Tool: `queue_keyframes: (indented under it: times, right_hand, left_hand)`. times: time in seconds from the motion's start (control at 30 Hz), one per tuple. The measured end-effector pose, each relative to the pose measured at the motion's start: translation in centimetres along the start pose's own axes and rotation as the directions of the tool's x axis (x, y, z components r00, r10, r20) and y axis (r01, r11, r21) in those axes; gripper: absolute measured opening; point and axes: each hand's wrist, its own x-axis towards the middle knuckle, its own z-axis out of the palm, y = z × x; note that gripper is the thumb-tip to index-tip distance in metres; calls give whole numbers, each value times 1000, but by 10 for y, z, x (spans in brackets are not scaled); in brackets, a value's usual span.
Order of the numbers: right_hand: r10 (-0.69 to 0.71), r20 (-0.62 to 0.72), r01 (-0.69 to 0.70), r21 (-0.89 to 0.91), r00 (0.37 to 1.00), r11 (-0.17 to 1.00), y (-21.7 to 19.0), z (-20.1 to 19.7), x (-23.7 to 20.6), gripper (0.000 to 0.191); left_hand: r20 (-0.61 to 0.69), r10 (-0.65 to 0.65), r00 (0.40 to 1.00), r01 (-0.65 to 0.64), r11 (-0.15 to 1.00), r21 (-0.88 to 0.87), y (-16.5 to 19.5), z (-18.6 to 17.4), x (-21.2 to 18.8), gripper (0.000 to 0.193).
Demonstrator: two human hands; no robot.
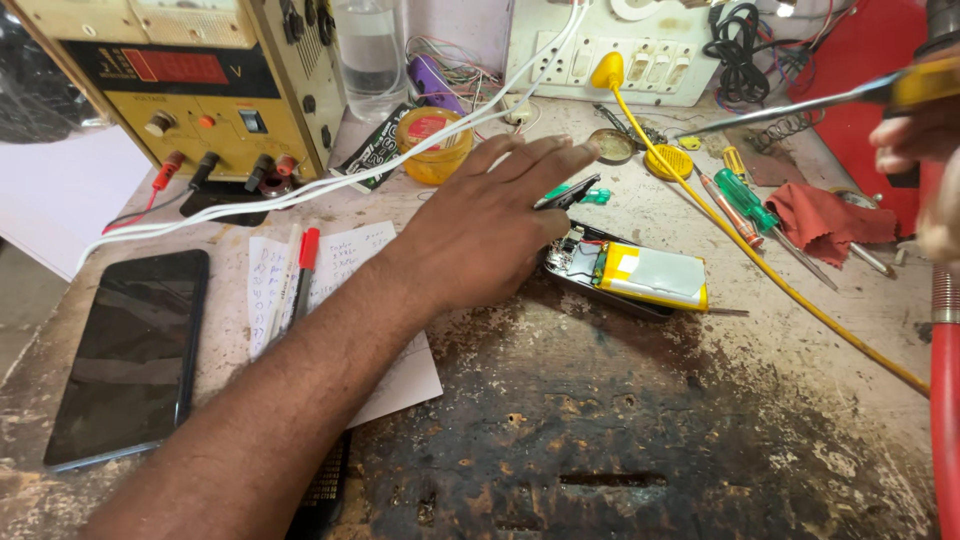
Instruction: The person holds a small purple power bank, unscrews its casing with a screwdriver, and pries the two halves apart by hand. They separate the case to expose the internal battery and circuit board, then use a soldering iron on the exposed board.
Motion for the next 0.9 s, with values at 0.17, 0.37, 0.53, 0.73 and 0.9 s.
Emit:
queue_keyframes:
  times: [0.17, 0.37, 0.53, 0.73, 0.9]
  right_hand:
    - [-56, 70, 51, 75, 996, 996, -21, 34, 11, 14]
    - [-150, 110, 159, -81, 983, 984, -30, 62, 6, 12]
    - [-112, 140, 128, -113, 984, 985, -20, 58, -5, 13]
    - [-57, 155, 83, -166, 986, 983, -1, 25, 6, 18]
    - [-77, 237, 160, -355, 969, 921, 11, 3, -1, 24]
  left_hand:
    - [-14, 32, 999, -30, 995, 94, 4, 1, 8, 12]
    - [-32, 68, 997, -61, 979, 195, 0, 8, 19, 8]
    - [-116, 74, 991, -63, 993, 102, -8, 21, 16, 13]
    - [-93, -28, 995, 18, 993, -114, -13, 23, 14, 44]
    - [-107, -10, 994, -2, 994, -113, -12, 22, 12, 52]
